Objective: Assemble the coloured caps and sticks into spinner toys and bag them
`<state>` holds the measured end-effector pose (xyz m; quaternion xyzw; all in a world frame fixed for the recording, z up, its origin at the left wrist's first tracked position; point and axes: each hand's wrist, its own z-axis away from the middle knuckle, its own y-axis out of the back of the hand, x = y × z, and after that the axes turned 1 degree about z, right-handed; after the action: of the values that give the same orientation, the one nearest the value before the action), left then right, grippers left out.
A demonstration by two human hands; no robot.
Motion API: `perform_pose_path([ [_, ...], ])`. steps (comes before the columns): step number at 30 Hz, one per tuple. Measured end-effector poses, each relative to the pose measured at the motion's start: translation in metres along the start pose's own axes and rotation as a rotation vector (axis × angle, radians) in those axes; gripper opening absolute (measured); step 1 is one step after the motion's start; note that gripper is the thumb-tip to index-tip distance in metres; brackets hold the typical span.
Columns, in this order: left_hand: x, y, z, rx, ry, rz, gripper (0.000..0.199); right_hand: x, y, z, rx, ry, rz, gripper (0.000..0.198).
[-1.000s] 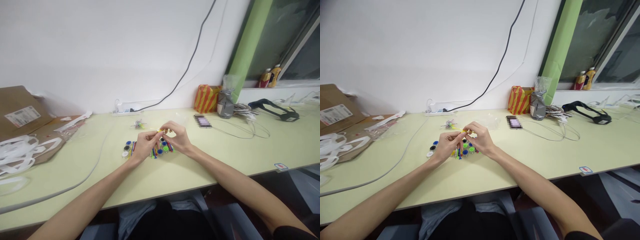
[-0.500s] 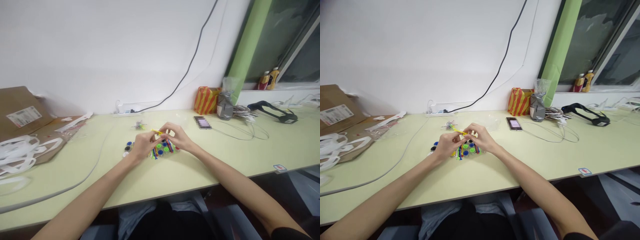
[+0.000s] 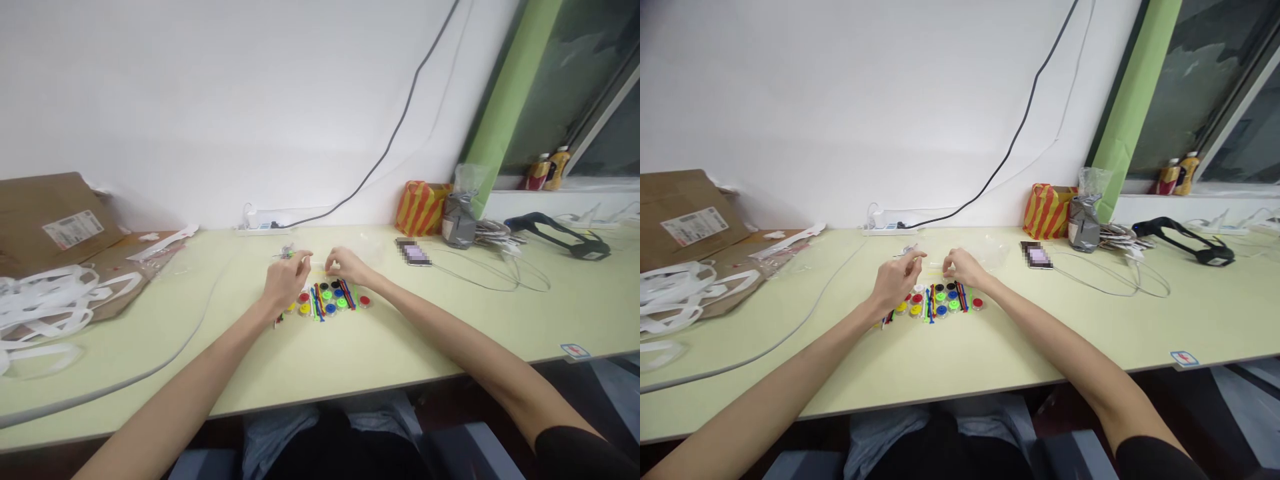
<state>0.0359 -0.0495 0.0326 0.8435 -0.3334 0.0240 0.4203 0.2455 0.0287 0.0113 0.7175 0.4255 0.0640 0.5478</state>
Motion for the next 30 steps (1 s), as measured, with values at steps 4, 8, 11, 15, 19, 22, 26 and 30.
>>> perform_pose_path([
  [4,-0.002,-0.001,0.0,0.007,-0.007,-0.008,0.03,-0.006,-0.006,-0.009,-0.034,-0.032,0.135,0.003],
  [8,-0.001,-0.002,0.0,0.005,-0.006,-0.005,0.03,-0.006,0.001,-0.008,0.008,-0.07,0.181,0.006],
  [11,-0.001,-0.004,0.0,-0.004,-0.003,-0.001,0.029,-0.001,0.017,0.001,0.07,-0.076,0.124,0.009],
  [15,-0.001,-0.007,0.001,-0.032,-0.03,-0.014,0.027,0.0,0.042,0.026,-0.059,-0.044,-0.068,0.01],
  [19,-0.002,-0.011,0.002,-0.064,-0.081,-0.019,0.025,-0.006,0.054,0.049,-0.224,0.017,-0.238,0.015],
  [22,-0.001,-0.012,0.002,-0.12,-0.13,0.027,0.024,-0.01,0.062,0.057,-0.237,-0.003,-0.249,0.016],
  [26,0.003,-0.014,0.003,-0.186,-0.245,0.112,0.026,-0.01,0.074,0.062,-0.4,-0.013,-0.32,0.023],
  [30,0.009,-0.015,0.004,-0.243,-0.335,0.171,0.029,-0.003,0.076,0.067,-0.606,-0.092,-0.379,0.031],
])
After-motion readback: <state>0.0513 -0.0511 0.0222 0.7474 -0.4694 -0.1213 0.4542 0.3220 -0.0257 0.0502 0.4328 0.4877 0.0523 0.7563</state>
